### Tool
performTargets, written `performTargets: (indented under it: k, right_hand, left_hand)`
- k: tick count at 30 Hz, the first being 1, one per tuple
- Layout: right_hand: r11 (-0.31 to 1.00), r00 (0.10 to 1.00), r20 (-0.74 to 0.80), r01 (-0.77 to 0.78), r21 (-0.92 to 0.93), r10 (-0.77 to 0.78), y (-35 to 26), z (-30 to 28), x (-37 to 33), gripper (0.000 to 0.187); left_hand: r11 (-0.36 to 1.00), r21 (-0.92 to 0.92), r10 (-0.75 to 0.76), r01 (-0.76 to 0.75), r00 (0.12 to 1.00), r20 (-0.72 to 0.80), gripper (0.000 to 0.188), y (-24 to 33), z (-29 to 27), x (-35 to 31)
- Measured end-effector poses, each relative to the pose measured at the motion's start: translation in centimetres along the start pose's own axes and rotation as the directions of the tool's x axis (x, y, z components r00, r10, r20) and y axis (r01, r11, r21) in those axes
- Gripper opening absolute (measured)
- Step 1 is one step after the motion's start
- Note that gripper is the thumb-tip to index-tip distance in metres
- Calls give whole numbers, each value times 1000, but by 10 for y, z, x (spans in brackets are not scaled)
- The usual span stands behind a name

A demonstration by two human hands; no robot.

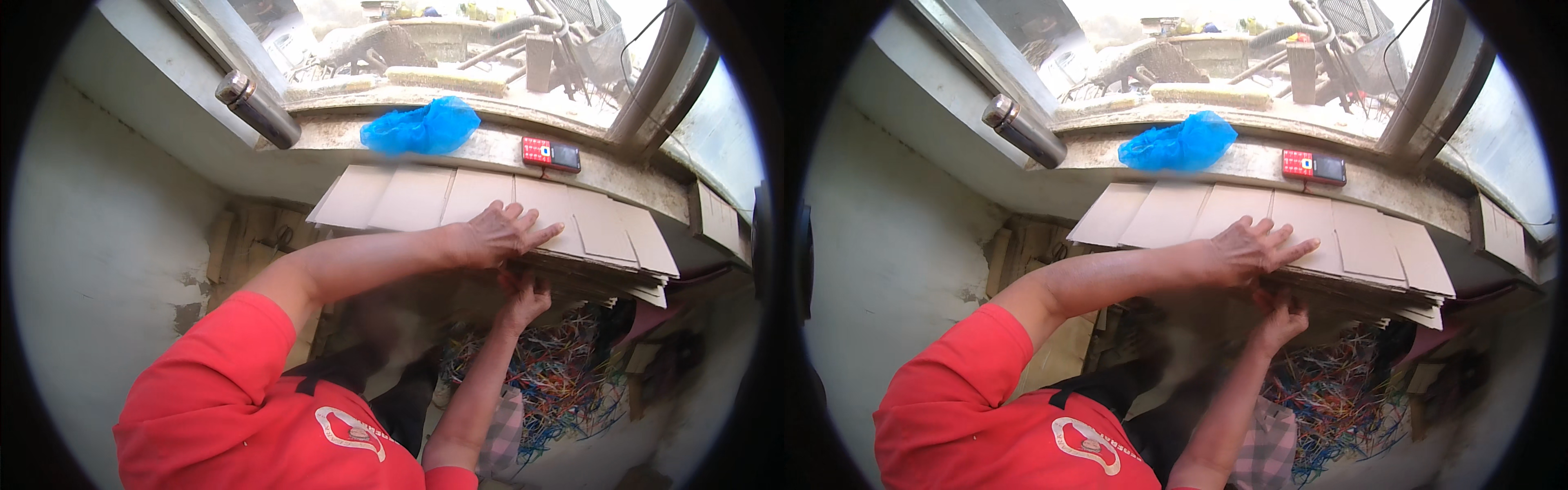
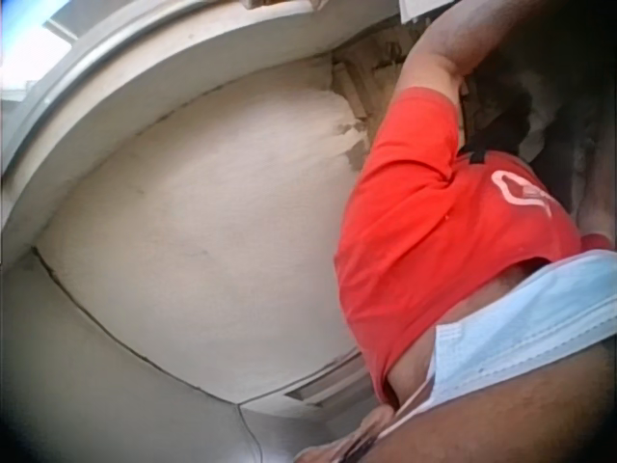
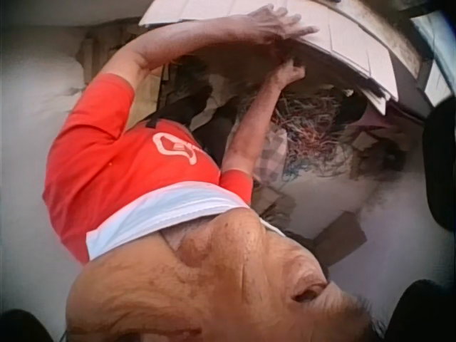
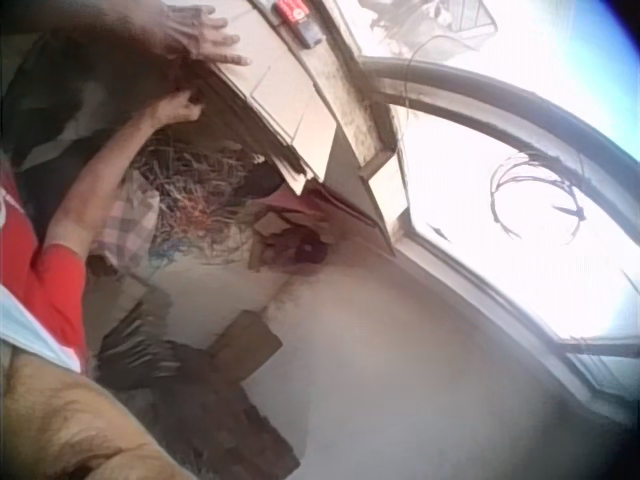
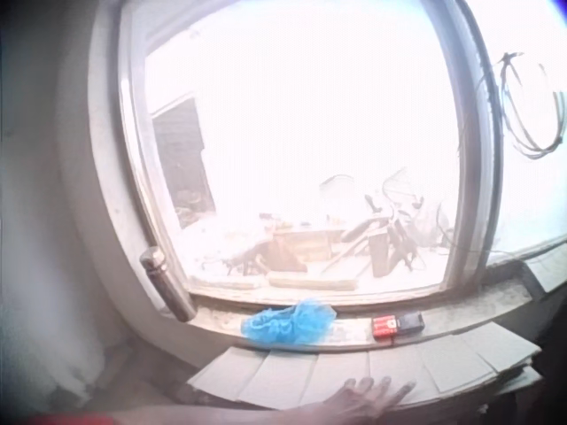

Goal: The person gathers flat cardboard sheets, aligns them into a stack, and secures the bundle with white plastic ties. They use scissors to cut the ties and place the finished bundle on a nearby pile.

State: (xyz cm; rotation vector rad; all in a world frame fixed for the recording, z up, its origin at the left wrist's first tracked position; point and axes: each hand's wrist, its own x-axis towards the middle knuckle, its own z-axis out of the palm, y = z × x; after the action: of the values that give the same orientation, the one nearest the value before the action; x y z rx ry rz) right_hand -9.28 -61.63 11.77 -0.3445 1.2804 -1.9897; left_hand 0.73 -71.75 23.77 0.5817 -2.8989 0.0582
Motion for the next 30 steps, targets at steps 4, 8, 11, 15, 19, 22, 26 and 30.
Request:
performTargets:
  k: [4,8,11,15,19,22,26,30]
  right_hand:
    - [1000,999,47,0,-3,0,-7,0,1,22]
    - [999,996,75,-49,23,47,-23,11,-5,15]
    - [998,996,67,-57,24,55,-24,14,-7,13]
    - [996,994,67,-82,-32,84,-21,11,-7,15]
    - [995,996,24,-86,-42,87,-10,24,-12,16]
    - [996,996,-17,-90,10,91,9,23,-11,19]
    - [995,996,-32,-81,62,83,1,21,-10,15]
    - [996,996,-53,-74,-52,71,-2,40,-15,15]
  left_hand:
    - [997,-69,19,-18,999,25,94,-6,-2,8]
    - [997,-61,38,-36,999,30,80,-13,1,16]
    - [989,-120,88,-83,995,42,77,-8,-7,23]
    - [992,-88,99,-94,994,45,72,-1,-8,22]
    - [990,-49,132,-136,989,-64,65,-14,5,18]
    - [991,-15,131,-130,991,22,56,-3,13,27]
    - [983,-144,120,-116,992,24,57,-6,-5,40]
    - [983,-178,-35,52,995,99,75,-22,10,19]
